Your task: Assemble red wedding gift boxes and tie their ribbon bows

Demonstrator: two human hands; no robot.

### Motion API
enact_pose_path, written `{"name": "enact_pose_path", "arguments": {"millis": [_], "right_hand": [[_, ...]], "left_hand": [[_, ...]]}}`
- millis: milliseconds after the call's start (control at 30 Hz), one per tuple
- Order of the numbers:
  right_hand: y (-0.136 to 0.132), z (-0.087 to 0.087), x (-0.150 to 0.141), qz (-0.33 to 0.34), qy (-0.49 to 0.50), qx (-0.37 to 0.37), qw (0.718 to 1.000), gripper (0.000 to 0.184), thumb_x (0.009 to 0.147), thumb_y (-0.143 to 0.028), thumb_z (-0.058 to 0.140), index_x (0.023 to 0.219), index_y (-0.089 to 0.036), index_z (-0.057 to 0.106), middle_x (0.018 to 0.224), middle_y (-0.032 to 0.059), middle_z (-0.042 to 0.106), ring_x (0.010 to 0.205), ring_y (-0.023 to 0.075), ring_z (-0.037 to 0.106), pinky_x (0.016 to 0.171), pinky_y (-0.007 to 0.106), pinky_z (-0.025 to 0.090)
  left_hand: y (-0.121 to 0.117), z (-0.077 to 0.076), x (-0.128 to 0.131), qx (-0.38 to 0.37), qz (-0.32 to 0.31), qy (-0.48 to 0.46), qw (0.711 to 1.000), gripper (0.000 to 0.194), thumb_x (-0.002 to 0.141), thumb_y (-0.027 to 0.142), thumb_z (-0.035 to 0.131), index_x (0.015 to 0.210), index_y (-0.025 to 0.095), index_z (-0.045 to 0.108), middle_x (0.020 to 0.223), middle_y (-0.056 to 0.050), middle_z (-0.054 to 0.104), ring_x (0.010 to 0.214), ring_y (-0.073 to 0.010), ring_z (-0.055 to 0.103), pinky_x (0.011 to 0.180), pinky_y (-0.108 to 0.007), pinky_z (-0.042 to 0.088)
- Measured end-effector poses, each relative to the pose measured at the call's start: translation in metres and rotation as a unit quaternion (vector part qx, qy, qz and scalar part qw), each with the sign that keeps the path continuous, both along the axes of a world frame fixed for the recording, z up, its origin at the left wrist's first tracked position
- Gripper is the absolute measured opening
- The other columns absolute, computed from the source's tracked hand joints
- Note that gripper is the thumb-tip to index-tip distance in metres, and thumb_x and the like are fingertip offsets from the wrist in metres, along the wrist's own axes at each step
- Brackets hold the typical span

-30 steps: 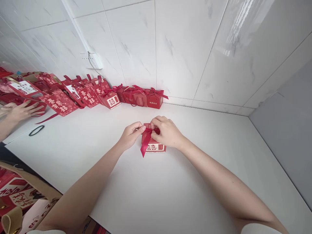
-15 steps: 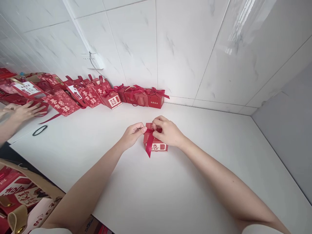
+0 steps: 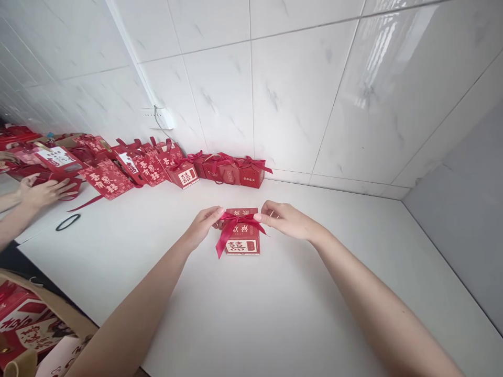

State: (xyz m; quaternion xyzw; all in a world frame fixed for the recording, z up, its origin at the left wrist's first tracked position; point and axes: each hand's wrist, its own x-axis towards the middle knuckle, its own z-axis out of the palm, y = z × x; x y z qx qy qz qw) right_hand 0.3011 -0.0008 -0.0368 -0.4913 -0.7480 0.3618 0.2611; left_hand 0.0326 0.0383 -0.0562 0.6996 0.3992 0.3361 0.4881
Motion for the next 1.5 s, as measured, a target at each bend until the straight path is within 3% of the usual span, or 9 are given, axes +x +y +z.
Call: {"name": "enact_pose_path", "arguments": {"millis": [200,467,700,933,1033,1167,1267,1400,1500], "right_hand": [[0.003,-0.013,-0.014,0.05,0.076,0.021,0.996,0.04,0.09,-0.057,0.045,0.074,-0.021,0.051,0.073,-0.0008,0.058,0.069,0.015,0.052,0.065,0.029,0.041],[0.018,-0.036,-0.012,0.066,0.219,-0.119,0.966,0.045,0.082,-0.062,0.056,0.071,-0.019,0.052,0.073,0.0004,0.055,0.07,0.0145,0.054,0.073,0.032,0.047],[0.02,-0.041,-0.012,0.081,0.233,-0.121,0.962,0.042,0.084,-0.059,0.055,0.072,-0.018,0.052,0.074,0.0008,0.055,0.073,0.0147,0.054,0.076,0.034,0.047],[0.017,-0.044,-0.018,-0.019,0.221,-0.071,0.973,0.039,0.086,-0.058,0.052,0.09,-0.02,0.057,0.096,0.0055,0.06,0.087,0.0178,0.057,0.077,0.032,0.05],[0.012,-0.041,-0.024,-0.061,0.255,-0.098,0.96,0.051,0.089,-0.063,0.04,0.122,-0.025,0.048,0.127,0.0102,0.052,0.104,0.0221,0.056,0.076,0.034,0.054],[0.003,-0.036,-0.032,0.043,0.327,-0.215,0.919,0.064,0.09,-0.068,0.021,0.137,-0.026,0.033,0.12,0.0128,0.058,0.079,0.0217,0.064,0.059,0.036,0.056],[-0.001,-0.041,-0.038,0.038,0.316,-0.224,0.921,0.06,0.089,-0.069,0.027,0.132,-0.027,0.037,0.11,0.0108,0.063,0.071,0.0204,0.063,0.054,0.034,0.055],[-0.007,-0.054,-0.052,0.091,0.299,-0.274,0.91,0.054,0.089,-0.07,0.029,0.105,-0.023,0.05,0.109,0.0113,0.065,0.083,0.0243,0.066,0.057,0.034,0.053],[-0.016,-0.061,-0.066,0.226,0.32,-0.296,0.871,0.054,0.091,-0.068,0.026,0.092,-0.021,0.053,0.118,0.0121,0.064,0.102,0.0263,0.063,0.074,0.038,0.053]], "left_hand": [[-0.001,-0.002,0.002,-0.006,-0.005,-0.004,1.0,0.037,0.086,0.048,0.053,0.067,0.016,0.047,0.068,0.002,0.048,0.067,-0.0115,0.046,0.068,-0.025,0.038],[0.005,-0.006,-0.006,-0.036,-0.051,0.006,0.998,0.035,0.083,0.05,0.054,0.072,0.017,0.053,0.077,-0.001,0.057,0.076,-0.015,0.052,0.076,-0.028,0.04],[0.005,-0.009,-0.009,-0.058,-0.066,-0.014,0.996,0.031,0.084,0.045,0.055,0.073,0.017,0.056,0.078,-0.001,0.059,0.078,-0.0147,0.054,0.08,-0.028,0.038],[0.009,-0.003,-0.019,-0.105,-0.001,0.042,0.994,0.04,0.083,0.053,0.05,0.075,0.015,0.059,0.079,-0.006,0.065,0.076,-0.0172,0.061,0.083,-0.032,0.042],[0.014,0.011,-0.029,-0.086,0.132,0.067,0.985,0.036,0.083,0.051,0.047,0.087,0.017,0.056,0.091,-0.008,0.067,0.074,-0.0168,0.063,0.076,-0.031,0.043],[0.008,0.048,-0.033,-0.027,0.239,0.124,0.963,0.047,0.084,0.062,0.039,0.097,0.019,0.053,0.1,-0.009,0.066,0.077,-0.0191,0.064,0.073,-0.032,0.044],[-0.013,0.083,-0.025,0.04,0.245,0.287,0.925,0.065,0.082,0.074,0.027,0.102,0.02,0.056,0.107,-0.012,0.066,0.09,-0.0268,0.064,0.08,-0.037,0.045],[-0.045,0.11,-0.008,0.009,0.21,0.553,0.806,0.081,0.077,0.08,0.023,0.096,0.013,0.064,0.1,-0.02,0.068,0.098,-0.0396,0.061,0.086,-0.047,0.041],[-0.057,0.111,-0.01,-0.027,0.172,0.579,0.796,0.094,0.074,0.084,0.015,0.115,0.012,0.059,0.109,-0.021,0.066,0.102,-0.0408,0.06,0.086,-0.048,0.042]]}}
